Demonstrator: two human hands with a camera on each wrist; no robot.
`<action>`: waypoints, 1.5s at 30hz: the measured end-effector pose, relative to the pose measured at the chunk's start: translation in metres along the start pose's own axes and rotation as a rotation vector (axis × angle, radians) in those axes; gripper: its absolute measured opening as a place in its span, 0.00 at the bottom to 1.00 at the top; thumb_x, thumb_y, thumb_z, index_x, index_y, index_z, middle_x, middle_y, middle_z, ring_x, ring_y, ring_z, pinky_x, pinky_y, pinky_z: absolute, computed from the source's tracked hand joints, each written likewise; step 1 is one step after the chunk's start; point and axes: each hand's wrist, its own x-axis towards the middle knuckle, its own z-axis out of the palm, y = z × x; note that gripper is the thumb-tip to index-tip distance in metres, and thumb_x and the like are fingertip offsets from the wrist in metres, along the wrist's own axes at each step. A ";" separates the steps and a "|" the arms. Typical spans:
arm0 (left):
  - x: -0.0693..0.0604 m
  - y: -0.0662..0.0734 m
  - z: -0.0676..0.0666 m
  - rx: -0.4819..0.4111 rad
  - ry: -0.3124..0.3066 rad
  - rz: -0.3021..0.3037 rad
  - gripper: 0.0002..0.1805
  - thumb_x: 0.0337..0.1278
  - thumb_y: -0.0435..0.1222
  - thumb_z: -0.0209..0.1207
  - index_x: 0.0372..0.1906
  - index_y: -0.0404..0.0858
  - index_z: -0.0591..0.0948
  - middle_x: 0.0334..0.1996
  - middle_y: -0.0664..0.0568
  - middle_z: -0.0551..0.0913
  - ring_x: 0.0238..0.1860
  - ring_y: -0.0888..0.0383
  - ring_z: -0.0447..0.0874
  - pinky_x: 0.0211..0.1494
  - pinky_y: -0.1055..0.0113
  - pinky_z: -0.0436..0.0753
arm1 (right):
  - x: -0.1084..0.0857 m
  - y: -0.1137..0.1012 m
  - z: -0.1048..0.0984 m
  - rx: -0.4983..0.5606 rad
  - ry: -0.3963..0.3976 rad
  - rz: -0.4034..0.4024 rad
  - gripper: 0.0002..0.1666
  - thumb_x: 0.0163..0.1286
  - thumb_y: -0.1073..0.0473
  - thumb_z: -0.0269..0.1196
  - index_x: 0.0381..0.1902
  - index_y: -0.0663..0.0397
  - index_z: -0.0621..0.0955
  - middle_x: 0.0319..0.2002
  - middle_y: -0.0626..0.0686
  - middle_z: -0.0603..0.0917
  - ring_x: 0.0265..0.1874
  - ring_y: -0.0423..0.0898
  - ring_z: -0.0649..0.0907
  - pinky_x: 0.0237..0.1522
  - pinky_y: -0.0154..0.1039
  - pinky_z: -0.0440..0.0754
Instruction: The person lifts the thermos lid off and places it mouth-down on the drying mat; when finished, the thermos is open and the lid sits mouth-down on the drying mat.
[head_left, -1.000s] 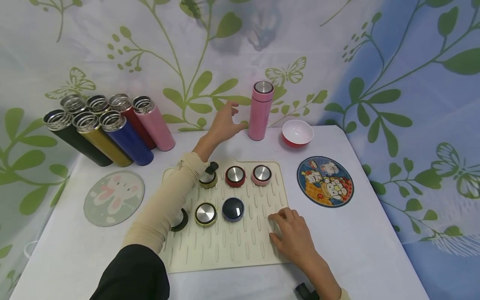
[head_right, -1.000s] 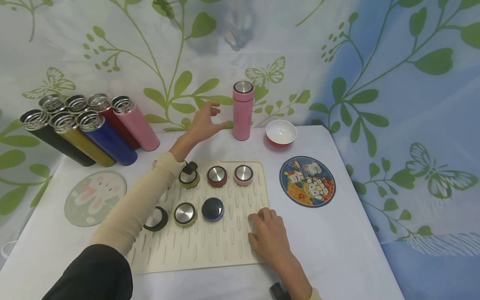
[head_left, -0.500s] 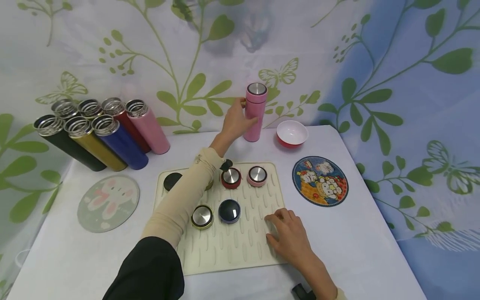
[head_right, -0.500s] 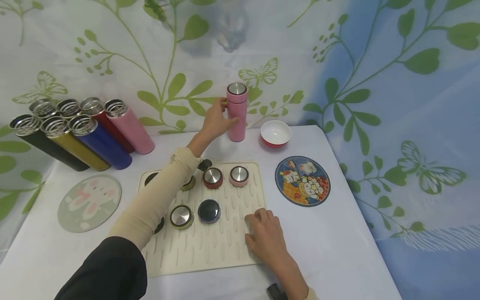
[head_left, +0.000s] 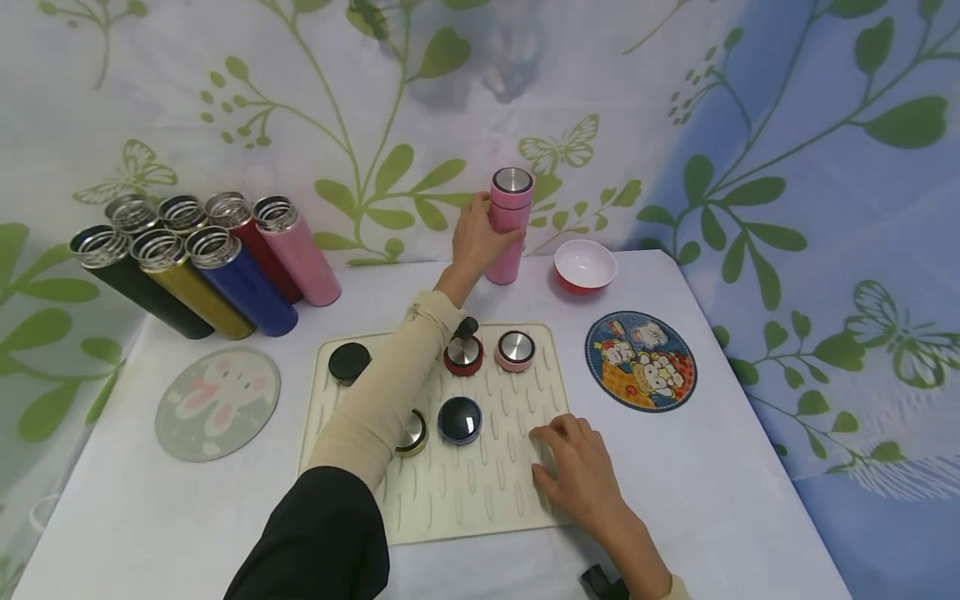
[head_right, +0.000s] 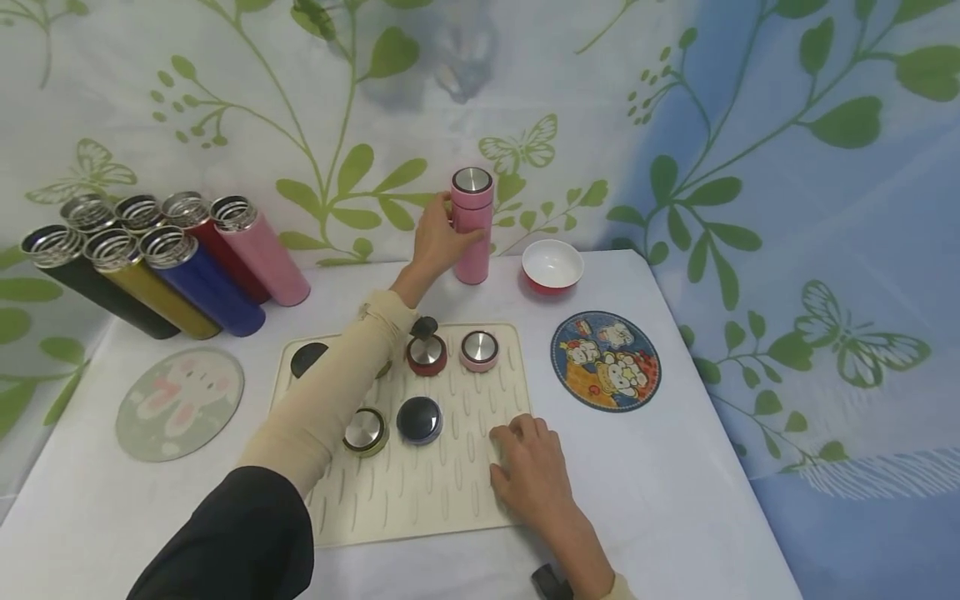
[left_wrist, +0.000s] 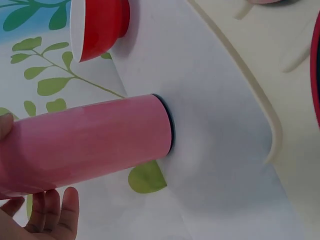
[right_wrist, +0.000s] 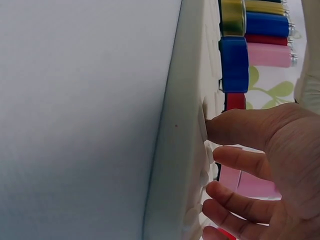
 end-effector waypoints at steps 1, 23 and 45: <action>-0.001 -0.001 -0.001 0.003 -0.001 -0.004 0.42 0.50 0.50 0.73 0.68 0.40 0.67 0.59 0.47 0.74 0.59 0.53 0.72 0.58 0.59 0.74 | 0.000 0.000 0.000 0.000 0.001 0.000 0.26 0.45 0.60 0.80 0.45 0.50 0.86 0.41 0.51 0.76 0.39 0.50 0.74 0.39 0.46 0.71; -0.055 -0.004 -0.044 -0.628 0.095 0.191 0.36 0.53 0.39 0.73 0.66 0.41 0.69 0.53 0.45 0.82 0.50 0.55 0.83 0.54 0.63 0.80 | -0.001 0.001 0.000 -0.017 -0.008 0.016 0.24 0.47 0.57 0.80 0.45 0.49 0.86 0.41 0.50 0.76 0.39 0.50 0.74 0.39 0.46 0.72; -0.165 0.025 -0.123 -0.686 0.225 0.565 0.42 0.39 0.27 0.77 0.65 0.35 0.73 0.56 0.48 0.81 0.54 0.47 0.79 0.56 0.53 0.77 | 0.007 -0.002 -0.017 0.028 -0.105 0.094 0.31 0.48 0.52 0.80 0.50 0.53 0.85 0.44 0.49 0.80 0.42 0.49 0.77 0.44 0.49 0.77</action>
